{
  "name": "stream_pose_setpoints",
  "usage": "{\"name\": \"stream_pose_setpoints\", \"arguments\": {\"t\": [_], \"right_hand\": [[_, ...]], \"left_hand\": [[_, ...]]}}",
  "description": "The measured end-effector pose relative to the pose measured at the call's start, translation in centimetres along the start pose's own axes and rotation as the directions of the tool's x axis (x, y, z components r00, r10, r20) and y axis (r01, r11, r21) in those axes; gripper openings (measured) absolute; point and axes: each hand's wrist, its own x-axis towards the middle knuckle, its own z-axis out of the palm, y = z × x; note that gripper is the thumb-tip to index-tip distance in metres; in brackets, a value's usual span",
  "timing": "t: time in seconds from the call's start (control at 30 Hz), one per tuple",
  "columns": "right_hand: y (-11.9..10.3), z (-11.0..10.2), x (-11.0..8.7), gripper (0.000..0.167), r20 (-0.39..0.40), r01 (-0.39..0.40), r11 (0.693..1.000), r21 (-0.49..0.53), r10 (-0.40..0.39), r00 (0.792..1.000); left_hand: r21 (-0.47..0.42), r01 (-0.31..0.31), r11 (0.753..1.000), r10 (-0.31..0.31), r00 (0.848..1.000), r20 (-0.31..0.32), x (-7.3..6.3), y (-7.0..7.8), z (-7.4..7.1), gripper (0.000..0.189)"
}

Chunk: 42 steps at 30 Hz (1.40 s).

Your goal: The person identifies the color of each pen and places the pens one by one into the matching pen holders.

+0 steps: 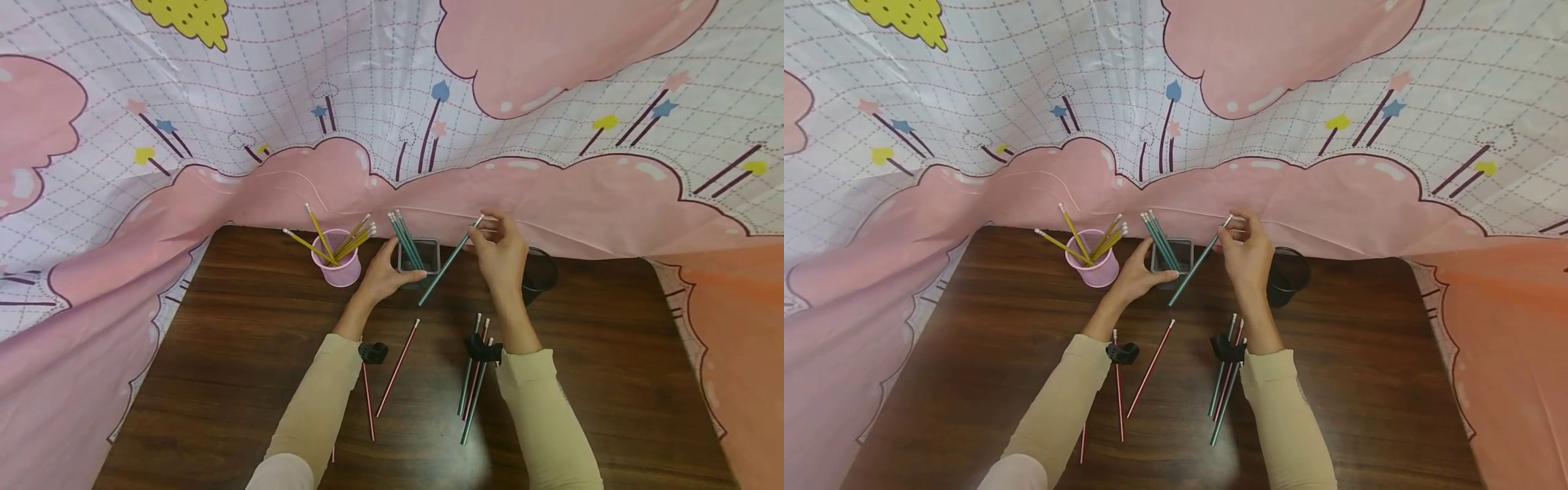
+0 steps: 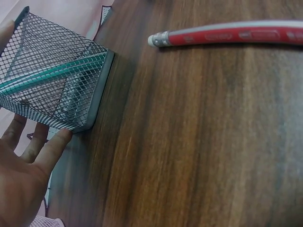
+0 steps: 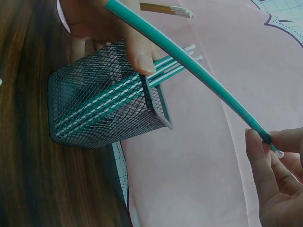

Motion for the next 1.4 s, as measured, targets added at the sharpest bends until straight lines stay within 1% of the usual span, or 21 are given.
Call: {"name": "stream_pose_setpoints", "arguments": {"t": [0.27,0.4,0.5,0.57,0.63,0.7,0.83,0.97,1.07,1.13,1.2,1.37,1.4], "right_hand": [[-0.2,0.6,0.8,0.036,-0.003,0.035,0.999,-0.032,-0.035,0.999],[1.1,1.0,1.6,0.037,-0.024,0.034,0.999,-0.032,-0.035,0.999],[2.0,1.4,2.3,0.036,-0.049,0.039,0.999,-0.03,-0.041,0.998],[2.2,1.6,2.6,0.034,-0.07,0.048,0.998,-0.029,-0.049,0.996],[2.2,1.9,2.9,0.033,-0.087,0.055,0.998,-0.013,-0.056,0.995],[2.2,2.2,3.0,0.033,-0.099,0.063,0.998,-0.002,-0.063,0.993],[2.1,2.7,3.0,0.032,-0.122,0.078,0.997,-0.002,-0.078,0.989],[1.8,3.0,3.0,0.032,-0.144,0.127,0.992,-0.015,-0.128,0.981],[0.7,3.1,2.6,0.032,-0.154,0.157,0.988,-0.006,-0.157,0.976],[-0.1,3.3,2.2,0.031,-0.164,0.159,0.987,-0.001,-0.157,0.974],[0.2,3.4,2.3,0.031,-0.171,0.164,0.986,-0.006,-0.163,0.972],[2.6,3.4,3.1,0.03,-0.175,0.203,0.979,-0.031,-0.205,0.963],[2.7,3.4,3.1,0.03,-0.172,0.211,0.977,-0.037,-0.214,0.962]], "left_hand": [[0.016,-0.01,1.0,0.01,1.0,-0.004,0.1,0.0,0.0,0.097],[0.026,-0.015,1.0,0.015,1.0,-0.006,0.1,-0.1,0.0,0.094],[0.041,-0.03,0.999,0.03,0.999,-0.011,0.2,0.0,-0.1,0.091],[0.041,-0.039,0.998,0.04,0.999,-0.011,0.3,0.0,-0.2,0.091],[0.023,-0.042,0.999,0.042,0.999,-0.013,0.3,0.1,-0.2,0.091],[0.003,-0.038,0.999,0.038,0.999,-0.012,0.3,0.0,-0.3,0.092],[-0.023,-0.013,1.0,0.013,1.0,0.015,0.1,-0.1,-0.3,0.094],[-0.027,-0.028,0.999,0.029,0.999,0.03,0.1,-0.2,-0.3,0.094],[-0.036,-0.053,0.998,0.054,0.998,0.025,0.3,-0.2,-0.2,0.093],[-0.039,-0.052,0.998,0.053,0.998,0.022,0.3,-0.2,-0.2,0.094],[-0.036,-0.047,0.998,0.048,0.999,0.017,0.2,-0.3,-0.3,0.094],[-0.035,-0.04,0.999,0.041,0.999,0.013,0.0,-0.5,-0.3,0.094],[-0.036,-0.041,0.999,0.042,0.999,0.014,0.0,-0.5,-0.3,0.094]]}}
